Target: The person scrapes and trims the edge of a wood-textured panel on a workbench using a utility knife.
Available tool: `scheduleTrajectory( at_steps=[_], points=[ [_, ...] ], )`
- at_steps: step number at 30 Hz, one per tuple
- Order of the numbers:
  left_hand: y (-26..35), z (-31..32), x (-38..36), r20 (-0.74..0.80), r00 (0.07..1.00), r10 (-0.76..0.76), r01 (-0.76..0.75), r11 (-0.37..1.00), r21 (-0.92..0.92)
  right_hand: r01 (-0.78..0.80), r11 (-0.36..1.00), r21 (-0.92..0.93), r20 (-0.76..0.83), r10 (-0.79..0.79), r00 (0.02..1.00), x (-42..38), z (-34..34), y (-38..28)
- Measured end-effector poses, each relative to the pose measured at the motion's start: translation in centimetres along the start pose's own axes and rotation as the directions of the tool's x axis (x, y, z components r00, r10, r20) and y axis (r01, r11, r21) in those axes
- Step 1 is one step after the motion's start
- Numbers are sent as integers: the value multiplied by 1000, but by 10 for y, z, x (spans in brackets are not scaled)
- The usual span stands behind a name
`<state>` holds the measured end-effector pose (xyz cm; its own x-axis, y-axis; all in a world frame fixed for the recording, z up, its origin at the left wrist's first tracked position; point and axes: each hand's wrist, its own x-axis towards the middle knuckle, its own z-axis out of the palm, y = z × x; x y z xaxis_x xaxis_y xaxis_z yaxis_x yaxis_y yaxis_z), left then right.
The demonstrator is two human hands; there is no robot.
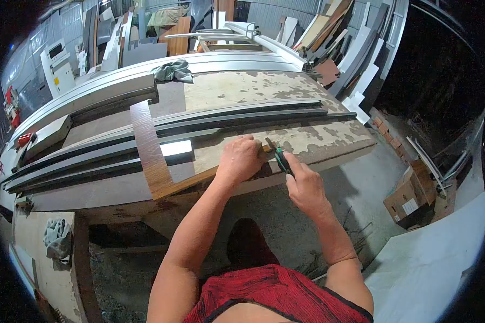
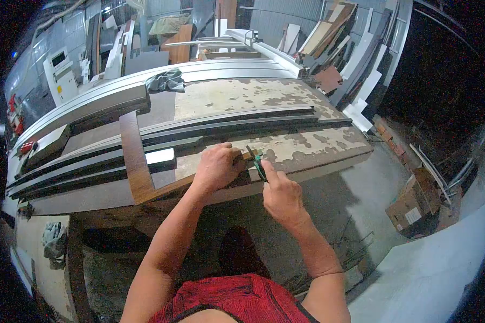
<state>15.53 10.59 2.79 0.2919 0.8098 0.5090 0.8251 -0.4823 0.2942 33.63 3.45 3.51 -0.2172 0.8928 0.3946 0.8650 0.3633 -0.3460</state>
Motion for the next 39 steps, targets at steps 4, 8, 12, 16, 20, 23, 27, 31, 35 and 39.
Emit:
scheduleTrajectory(
  at_steps=[4,8,12,16,20,23,27,31,35,39],
  points=[
    [0,0,0,-7,1000,6,-6,1000,-12,-15,1000,-3,15,15,1000,0,-1,-2],
    [0,-1,-1,-11,1000,12,-12,1000,-15,-1,1000,4,2,1,1000,0,1,-1],
    [-2,2,0,-33,999,27,-27,999,-19,9,1000,7,-10,-9,1000,-1,2,0],
    [-3,3,0,-37,999,33,-34,999,-18,-12,1000,-19,4,12,1000,-1,2,-1],
    [-2,3,0,-30,999,18,-19,999,-34,-13,1000,-20,29,14,999,-2,3,-1],
    [-1,2,0,-22,1000,21,-22,999,-25,-18,1000,-18,63,19,998,-2,1,-1],
    [-5,5,0,-32,999,30,-31,999,-9,-3,1000,-25,76,5,997,-11,-6,-1],
    [-4,6,0,-44,999,18,-20,999,-46,39,999,-26,47,-38,998,-19,-7,4],
    [-1,0,0,1,1000,8,-7,997,-71,-11,1000,14,68,10,998,3,-5,-2],
    [2,-5,0,37,999,-18,20,998,-59,-27,1000,-7,112,28,993,21,-4,-9]
  ],
)
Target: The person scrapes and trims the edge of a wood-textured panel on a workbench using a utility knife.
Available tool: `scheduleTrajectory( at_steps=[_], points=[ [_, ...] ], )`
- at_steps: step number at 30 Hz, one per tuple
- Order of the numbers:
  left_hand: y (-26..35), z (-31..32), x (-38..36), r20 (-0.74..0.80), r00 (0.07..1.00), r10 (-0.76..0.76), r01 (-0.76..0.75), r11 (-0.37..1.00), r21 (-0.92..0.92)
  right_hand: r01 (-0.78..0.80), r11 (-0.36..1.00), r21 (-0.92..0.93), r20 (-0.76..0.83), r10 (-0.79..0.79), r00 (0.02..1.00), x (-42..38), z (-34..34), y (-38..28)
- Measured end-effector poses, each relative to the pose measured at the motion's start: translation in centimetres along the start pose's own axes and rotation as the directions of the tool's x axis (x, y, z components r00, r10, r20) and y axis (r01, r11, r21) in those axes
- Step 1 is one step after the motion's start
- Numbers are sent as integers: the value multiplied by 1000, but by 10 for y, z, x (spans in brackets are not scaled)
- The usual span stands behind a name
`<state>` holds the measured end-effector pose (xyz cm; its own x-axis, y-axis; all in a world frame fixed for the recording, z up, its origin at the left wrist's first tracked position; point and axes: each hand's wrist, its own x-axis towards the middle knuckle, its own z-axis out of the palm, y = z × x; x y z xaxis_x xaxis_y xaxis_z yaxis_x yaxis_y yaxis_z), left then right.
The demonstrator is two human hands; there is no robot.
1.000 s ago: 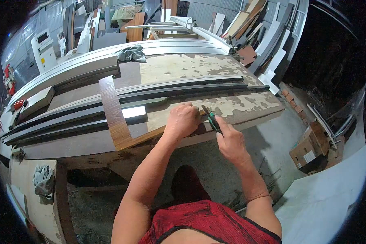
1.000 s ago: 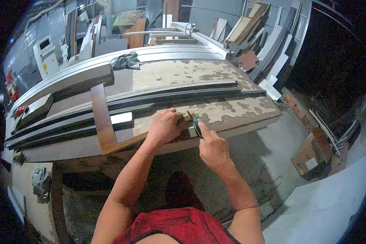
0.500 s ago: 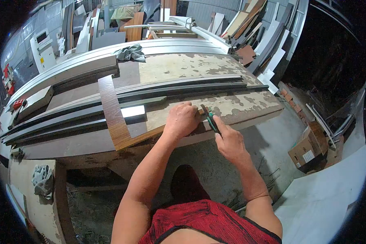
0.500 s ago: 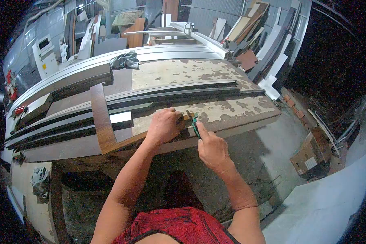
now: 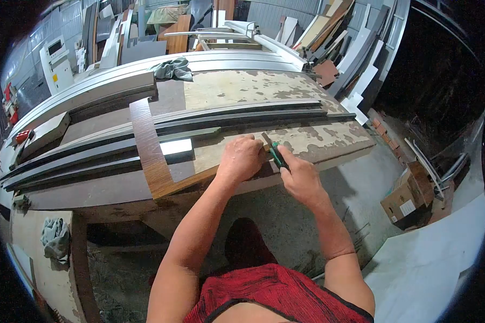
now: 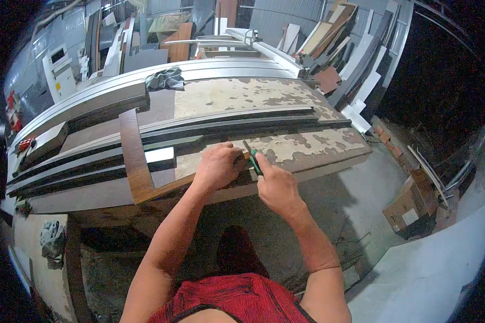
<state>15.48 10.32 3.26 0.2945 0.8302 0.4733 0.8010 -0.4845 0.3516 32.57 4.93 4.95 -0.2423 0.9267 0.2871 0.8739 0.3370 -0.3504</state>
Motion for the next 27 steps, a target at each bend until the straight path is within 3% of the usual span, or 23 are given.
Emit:
scheduleTrajectory(
  at_steps=[10,16,19,22,27],
  points=[
    [-4,4,1,-23,1000,19,-19,1000,-21,138,990,-36,-131,-142,981,-17,10,15],
    [-4,5,0,-30,999,34,-33,999,18,78,994,-77,-68,-83,994,12,15,8],
    [-8,10,1,-47,998,41,-40,999,34,95,991,-98,-95,-104,990,-9,11,6],
    [-7,9,0,-62,997,35,-36,999,-4,4,999,-32,-101,-8,995,-27,9,7],
    [-7,8,1,-52,998,39,-39,999,6,42,998,-52,-77,-46,996,-18,5,4]
  ],
)
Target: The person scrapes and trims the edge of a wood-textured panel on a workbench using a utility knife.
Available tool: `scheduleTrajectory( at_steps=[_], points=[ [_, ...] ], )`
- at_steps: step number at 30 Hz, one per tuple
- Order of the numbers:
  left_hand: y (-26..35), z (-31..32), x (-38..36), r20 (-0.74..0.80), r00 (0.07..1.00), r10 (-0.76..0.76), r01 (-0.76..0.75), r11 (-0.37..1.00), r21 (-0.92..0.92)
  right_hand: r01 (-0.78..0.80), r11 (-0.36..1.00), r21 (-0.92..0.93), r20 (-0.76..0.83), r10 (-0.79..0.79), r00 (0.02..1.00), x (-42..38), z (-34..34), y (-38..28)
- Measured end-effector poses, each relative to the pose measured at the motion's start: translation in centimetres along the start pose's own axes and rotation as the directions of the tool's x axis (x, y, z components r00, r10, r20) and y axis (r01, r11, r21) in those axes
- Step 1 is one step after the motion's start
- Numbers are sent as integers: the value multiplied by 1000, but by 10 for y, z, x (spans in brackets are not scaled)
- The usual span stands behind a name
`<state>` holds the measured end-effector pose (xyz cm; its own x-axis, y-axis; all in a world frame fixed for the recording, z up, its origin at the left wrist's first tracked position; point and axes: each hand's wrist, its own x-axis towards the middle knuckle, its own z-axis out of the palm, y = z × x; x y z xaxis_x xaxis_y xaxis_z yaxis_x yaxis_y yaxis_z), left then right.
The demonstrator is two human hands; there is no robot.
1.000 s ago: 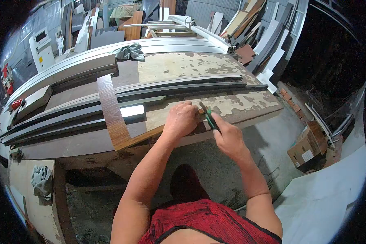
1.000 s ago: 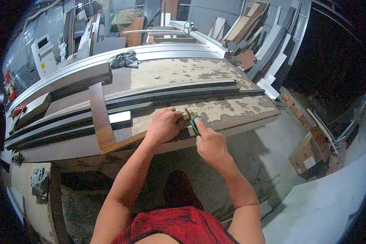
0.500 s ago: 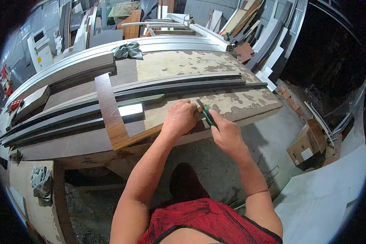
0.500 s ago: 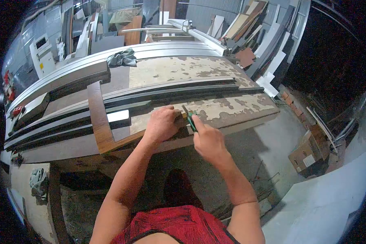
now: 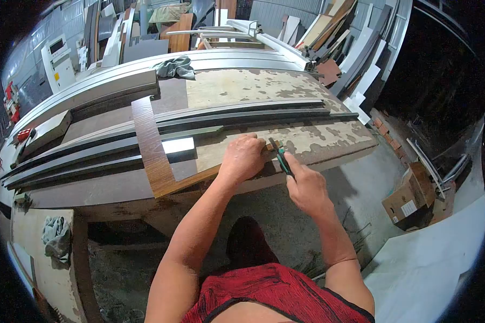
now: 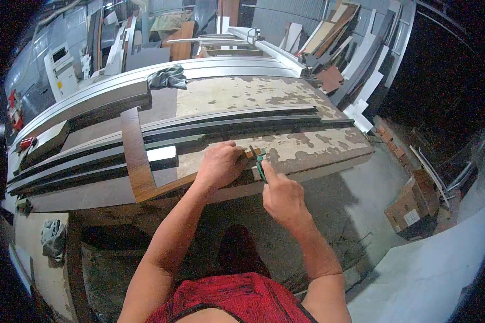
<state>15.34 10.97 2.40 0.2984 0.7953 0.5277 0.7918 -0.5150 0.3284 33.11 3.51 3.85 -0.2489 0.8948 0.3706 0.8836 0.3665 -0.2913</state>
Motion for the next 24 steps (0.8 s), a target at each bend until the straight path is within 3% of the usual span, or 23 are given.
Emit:
scheduleTrajectory(
  at_steps=[5,13,19,22,24],
  points=[
    [3,-3,-1,29,999,-22,22,1000,7,10,1000,23,-20,-10,1000,20,10,4],
    [3,-4,0,32,999,-18,17,999,34,34,999,-42,-50,-36,998,-20,3,7],
    [2,-1,1,30,999,-14,12,998,65,-2,1000,9,21,2,1000,9,1,3],
    [3,-2,0,12,1000,-4,4,999,49,86,996,-33,-24,-86,996,14,8,11],
    [5,-5,0,25,1000,-16,15,1000,25,22,999,-27,0,-22,1000,5,2,4]
  ],
)
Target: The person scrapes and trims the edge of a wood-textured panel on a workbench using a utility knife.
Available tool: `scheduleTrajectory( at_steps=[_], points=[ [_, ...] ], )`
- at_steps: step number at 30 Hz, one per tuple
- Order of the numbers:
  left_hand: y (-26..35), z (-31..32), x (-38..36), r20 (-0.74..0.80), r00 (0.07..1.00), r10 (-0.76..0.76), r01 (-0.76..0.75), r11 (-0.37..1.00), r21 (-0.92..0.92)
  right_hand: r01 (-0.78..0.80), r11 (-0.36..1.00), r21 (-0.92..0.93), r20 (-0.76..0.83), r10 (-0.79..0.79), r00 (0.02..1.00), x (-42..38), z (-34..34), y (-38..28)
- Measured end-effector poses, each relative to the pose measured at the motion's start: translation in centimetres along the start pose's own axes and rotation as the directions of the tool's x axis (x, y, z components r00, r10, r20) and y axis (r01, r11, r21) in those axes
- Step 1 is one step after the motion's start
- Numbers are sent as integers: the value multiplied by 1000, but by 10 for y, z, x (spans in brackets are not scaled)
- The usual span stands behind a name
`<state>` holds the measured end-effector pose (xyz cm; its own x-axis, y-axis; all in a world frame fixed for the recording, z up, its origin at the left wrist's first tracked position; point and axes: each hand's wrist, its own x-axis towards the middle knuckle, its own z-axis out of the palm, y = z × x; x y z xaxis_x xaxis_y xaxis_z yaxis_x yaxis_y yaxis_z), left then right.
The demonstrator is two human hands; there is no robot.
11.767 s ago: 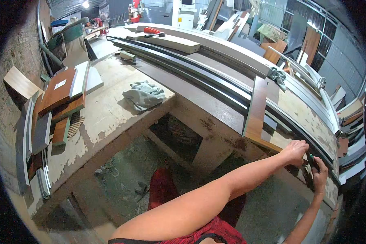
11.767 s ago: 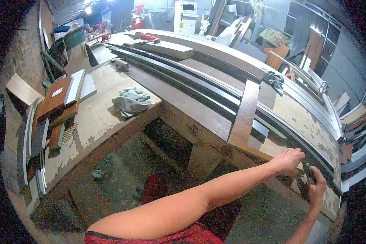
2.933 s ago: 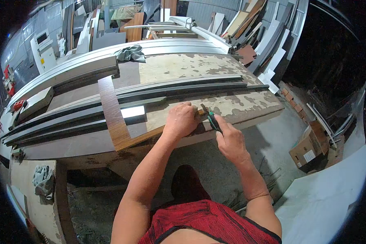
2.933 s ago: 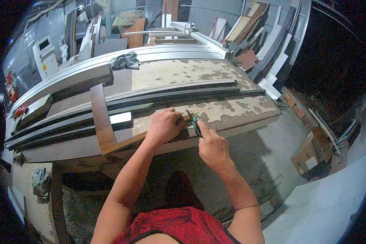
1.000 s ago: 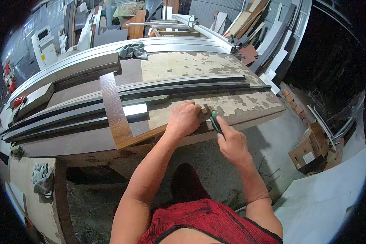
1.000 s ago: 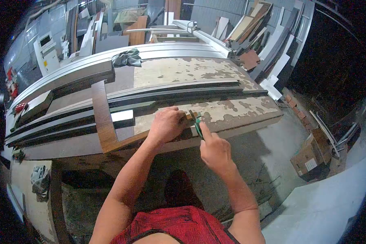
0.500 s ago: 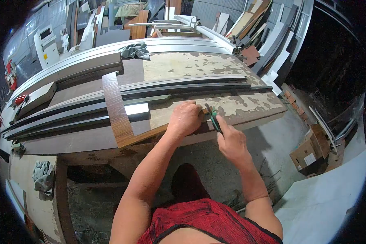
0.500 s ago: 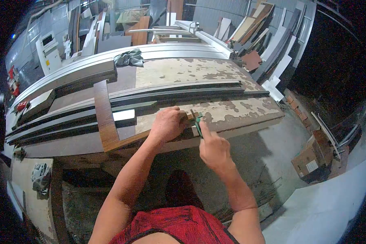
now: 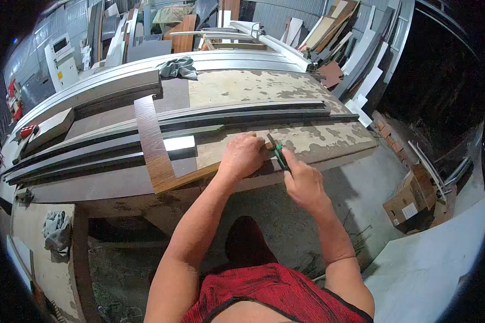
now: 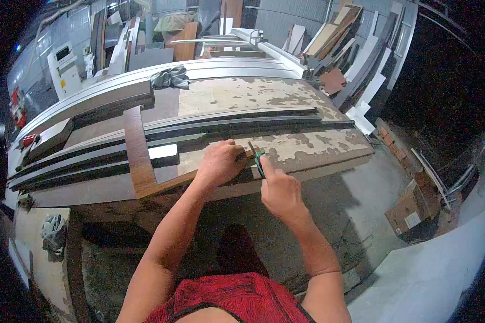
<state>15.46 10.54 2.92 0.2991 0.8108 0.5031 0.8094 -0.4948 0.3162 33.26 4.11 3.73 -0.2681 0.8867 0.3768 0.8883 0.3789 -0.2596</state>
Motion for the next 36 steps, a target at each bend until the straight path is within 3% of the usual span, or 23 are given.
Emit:
scheduleTrajectory(
  at_steps=[19,22,28,31,36],
  points=[
    [-3,2,2,23,999,-23,23,1000,9,-44,998,41,12,43,999,-17,-7,5],
    [-4,4,2,9,1000,-15,15,1000,18,45,998,38,-29,-43,999,-12,-4,9],
    [-1,-1,1,20,1000,-19,18,1000,11,-56,998,19,31,55,998,8,-4,-4],
    [-1,-1,1,27,999,-18,17,1000,22,-16,999,36,-25,17,1000,-4,5,-1],
    [1,-2,1,-5,1000,-20,20,1000,-14,-79,995,67,-4,79,997,-20,-3,-3]
  ],
)
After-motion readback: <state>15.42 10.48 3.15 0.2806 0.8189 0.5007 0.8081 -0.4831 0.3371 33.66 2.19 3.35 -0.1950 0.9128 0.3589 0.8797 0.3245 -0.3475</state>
